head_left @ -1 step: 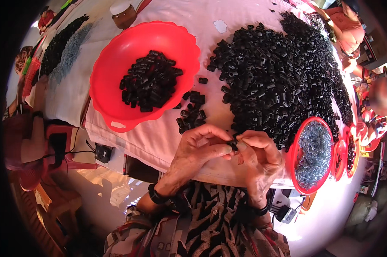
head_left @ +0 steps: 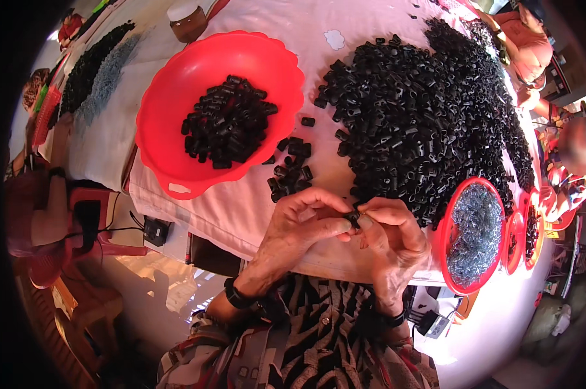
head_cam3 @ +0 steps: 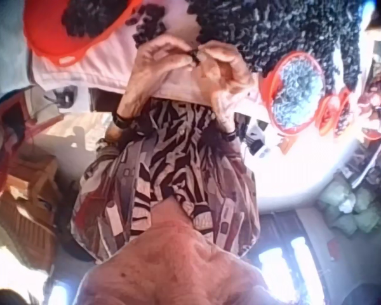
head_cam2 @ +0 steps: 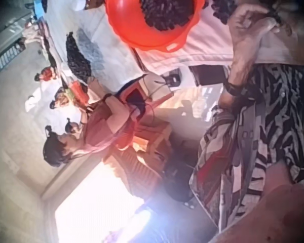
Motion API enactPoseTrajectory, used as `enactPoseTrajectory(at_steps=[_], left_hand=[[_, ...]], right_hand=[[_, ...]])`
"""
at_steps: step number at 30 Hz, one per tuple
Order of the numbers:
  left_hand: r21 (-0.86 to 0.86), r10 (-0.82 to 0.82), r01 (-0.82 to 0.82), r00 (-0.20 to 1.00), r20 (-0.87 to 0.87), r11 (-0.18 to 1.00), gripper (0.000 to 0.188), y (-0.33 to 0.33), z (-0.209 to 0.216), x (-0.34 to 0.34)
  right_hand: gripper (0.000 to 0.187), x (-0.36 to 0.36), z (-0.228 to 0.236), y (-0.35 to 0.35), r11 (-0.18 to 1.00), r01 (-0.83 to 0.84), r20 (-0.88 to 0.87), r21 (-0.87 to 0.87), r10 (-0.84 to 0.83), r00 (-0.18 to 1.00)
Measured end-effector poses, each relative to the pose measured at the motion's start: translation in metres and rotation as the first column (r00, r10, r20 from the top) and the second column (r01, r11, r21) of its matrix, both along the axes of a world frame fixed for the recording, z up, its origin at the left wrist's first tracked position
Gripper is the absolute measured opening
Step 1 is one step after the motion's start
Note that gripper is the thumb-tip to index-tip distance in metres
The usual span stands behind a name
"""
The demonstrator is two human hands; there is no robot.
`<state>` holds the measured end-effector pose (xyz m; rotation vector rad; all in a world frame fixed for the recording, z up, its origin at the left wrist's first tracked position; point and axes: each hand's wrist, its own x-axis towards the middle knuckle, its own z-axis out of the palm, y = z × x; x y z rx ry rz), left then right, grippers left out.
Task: Sorting small black plastic shoe components and silver eyelets from a large pile into separate trays on a work table.
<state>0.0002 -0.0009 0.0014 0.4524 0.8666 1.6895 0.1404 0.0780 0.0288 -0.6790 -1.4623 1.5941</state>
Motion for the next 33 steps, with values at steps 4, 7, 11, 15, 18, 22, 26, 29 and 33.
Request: enactPoseTrajectory(at_steps=[4, 7, 11, 15, 18, 22, 26, 29, 33], left_hand=[[0.013, 0.013, -0.013, 1.000, -0.015, 1.000, 0.018, 0.001, -0.002, 0.001], [0.029, 0.043, -0.042, 0.998, -0.043, 0.999, 0.019, 0.000, -0.002, 0.001], [0.053, 0.167, -0.165, 0.985, -0.037, 0.985, 0.020, 0.003, 0.000, -0.004], [0.137, 0.221, -0.222, 0.975, 0.024, 0.965, 0.019, 0.002, -0.005, -0.007], [0.139, 0.218, -0.217, 0.976, 0.011, 0.966, 0.018, 0.002, -0.006, -0.007], [0.136, 0.203, -0.202, 0.979, 0.008, 0.970, 0.019, 0.002, -0.007, -0.007], [0.145, 0.204, -0.202, 0.979, 0.003, 0.969, 0.019, 0.001, -0.006, -0.007], [0.148, 0.230, -0.227, 0.973, -0.003, 0.963, 0.020, 0.001, -0.005, -0.005], [0.201, 0.246, -0.246, 0.969, 0.023, 0.948, 0.020, 0.001, -0.005, -0.005]], right_hand=[[0.013, 0.002, -0.002, 0.004, 0.968, -0.036, 0.123, 0.247, 0.006, 0.992], [0.014, 0.006, 0.003, 0.007, 0.960, 0.017, 0.159, 0.278, -0.063, 0.985], [0.015, 0.022, 0.009, 0.017, 0.961, 0.228, 0.144, 0.160, -0.251, 0.957], [0.014, 0.032, 0.008, 0.019, 0.946, 0.212, 0.227, 0.245, -0.269, 0.936], [0.016, 0.033, 0.006, 0.017, 0.912, 0.143, 0.362, 0.385, -0.292, 0.885], [0.016, 0.015, 0.007, 0.012, 0.839, 0.037, 0.358, 0.542, -0.271, 0.894], [0.020, -0.006, 0.005, 0.015, 0.676, -0.173, 0.458, 0.717, -0.269, 0.847], [0.027, -0.018, 0.007, 0.017, 0.489, -0.350, 0.541, 0.799, -0.330, 0.774], [0.029, -0.024, 0.006, 0.016, 0.435, -0.481, 0.632, 0.761, -0.334, 0.699]])
